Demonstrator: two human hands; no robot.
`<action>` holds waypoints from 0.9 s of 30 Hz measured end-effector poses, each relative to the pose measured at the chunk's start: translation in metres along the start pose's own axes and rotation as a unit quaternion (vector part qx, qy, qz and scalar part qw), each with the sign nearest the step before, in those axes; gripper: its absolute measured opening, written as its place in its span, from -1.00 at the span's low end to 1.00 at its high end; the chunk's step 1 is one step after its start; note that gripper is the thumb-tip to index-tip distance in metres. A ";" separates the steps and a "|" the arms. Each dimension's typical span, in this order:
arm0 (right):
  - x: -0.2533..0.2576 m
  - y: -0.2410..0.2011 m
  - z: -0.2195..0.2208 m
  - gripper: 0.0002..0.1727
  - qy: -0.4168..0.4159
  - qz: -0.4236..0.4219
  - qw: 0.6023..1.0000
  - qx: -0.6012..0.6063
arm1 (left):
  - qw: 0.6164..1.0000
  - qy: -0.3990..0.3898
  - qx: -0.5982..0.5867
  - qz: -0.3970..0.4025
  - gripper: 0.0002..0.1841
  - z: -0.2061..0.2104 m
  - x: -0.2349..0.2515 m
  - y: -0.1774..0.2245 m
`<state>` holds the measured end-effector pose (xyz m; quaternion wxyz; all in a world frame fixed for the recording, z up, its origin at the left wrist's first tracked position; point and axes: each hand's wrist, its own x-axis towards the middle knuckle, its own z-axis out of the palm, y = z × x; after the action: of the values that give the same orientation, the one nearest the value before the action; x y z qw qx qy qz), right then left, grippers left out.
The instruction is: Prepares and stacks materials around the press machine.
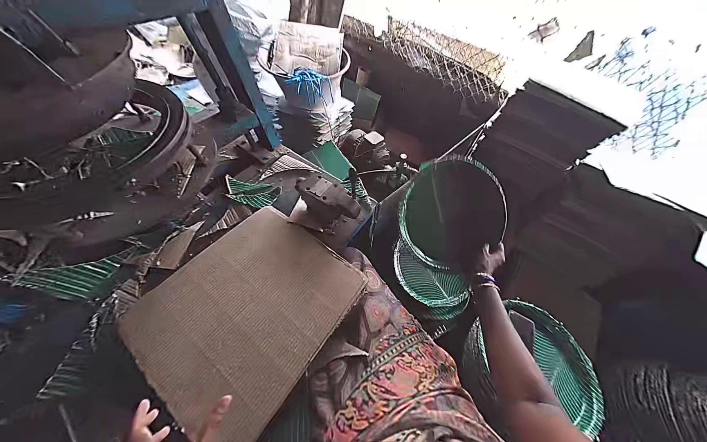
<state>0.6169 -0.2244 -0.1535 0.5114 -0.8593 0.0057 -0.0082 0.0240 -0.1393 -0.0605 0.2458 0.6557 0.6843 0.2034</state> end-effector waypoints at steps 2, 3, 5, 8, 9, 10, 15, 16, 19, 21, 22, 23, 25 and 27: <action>0.008 0.049 0.005 -0.44 -0.008 0.047 0.993 -0.106 | 0.998 0.056 -0.002 -0.036 0.28 0.031 -0.002 -0.021; 0.008 0.076 0.007 -0.42 -0.039 0.079 0.982 -0.170 | 0.995 0.069 -0.007 -0.070 0.26 0.039 -0.004 -0.034; 0.003 0.118 0.013 -0.20 -0.145 0.125 0.935 -0.298 | 0.987 0.073 -0.041 -0.137 0.13 0.040 -0.010 -0.048; -0.009 0.151 0.027 -0.02 -0.200 0.144 0.881 -0.405 | 0.979 0.084 -0.112 -0.149 -0.02 0.033 -0.014 -0.056; -0.014 0.156 0.030 0.00 -0.181 0.132 0.880 -0.419 | 0.976 0.088 -0.139 -0.143 -0.05 0.032 -0.015 -0.059; -0.019 0.155 0.031 0.02 -0.158 0.101 0.886 -0.423 | 0.972 0.096 -0.167 -0.137 -0.07 0.032 -0.017 -0.059; -0.049 0.134 0.044 -0.47 -0.273 -0.253 0.877 -0.305 | 0.944 0.151 -0.276 -0.097 -0.14 0.019 -0.026 -0.034; -0.058 0.129 0.050 -0.53 -0.349 -0.301 0.839 -0.291 | 0.940 0.147 -0.297 -0.077 -0.12 0.016 -0.027 -0.029; -0.112 0.107 0.040 -0.50 -0.521 -0.307 0.725 -0.331 | 0.925 0.143 -0.353 -0.001 -0.17 0.007 -0.035 -0.021; -0.144 0.061 0.025 -0.55 -0.591 -0.204 0.675 -0.392 | 0.916 0.178 -0.358 0.032 -0.21 0.002 -0.032 -0.014; -0.152 0.042 0.017 -0.54 -0.613 -0.168 0.648 -0.421 | 0.913 0.190 -0.361 0.030 -0.21 -0.004 -0.032 -0.010; -0.154 0.037 0.011 -0.52 -0.610 -0.160 0.654 -0.417 | 0.908 0.199 -0.367 0.023 -0.21 -0.011 -0.034 -0.005; -0.150 0.087 0.026 -0.65 -0.446 -0.321 0.803 -0.230 | 0.899 0.192 -0.393 0.004 -0.21 -0.030 -0.033 0.005; -0.143 0.071 0.037 -0.44 -0.355 -0.438 0.819 -0.102 | 0.894 0.172 -0.413 0.011 -0.21 -0.046 -0.032 0.007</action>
<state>0.4748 -0.2230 -0.2345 0.3296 -0.7617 -0.5527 0.0750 0.0023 -0.1683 -0.0174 0.3702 0.4573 0.5633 0.5801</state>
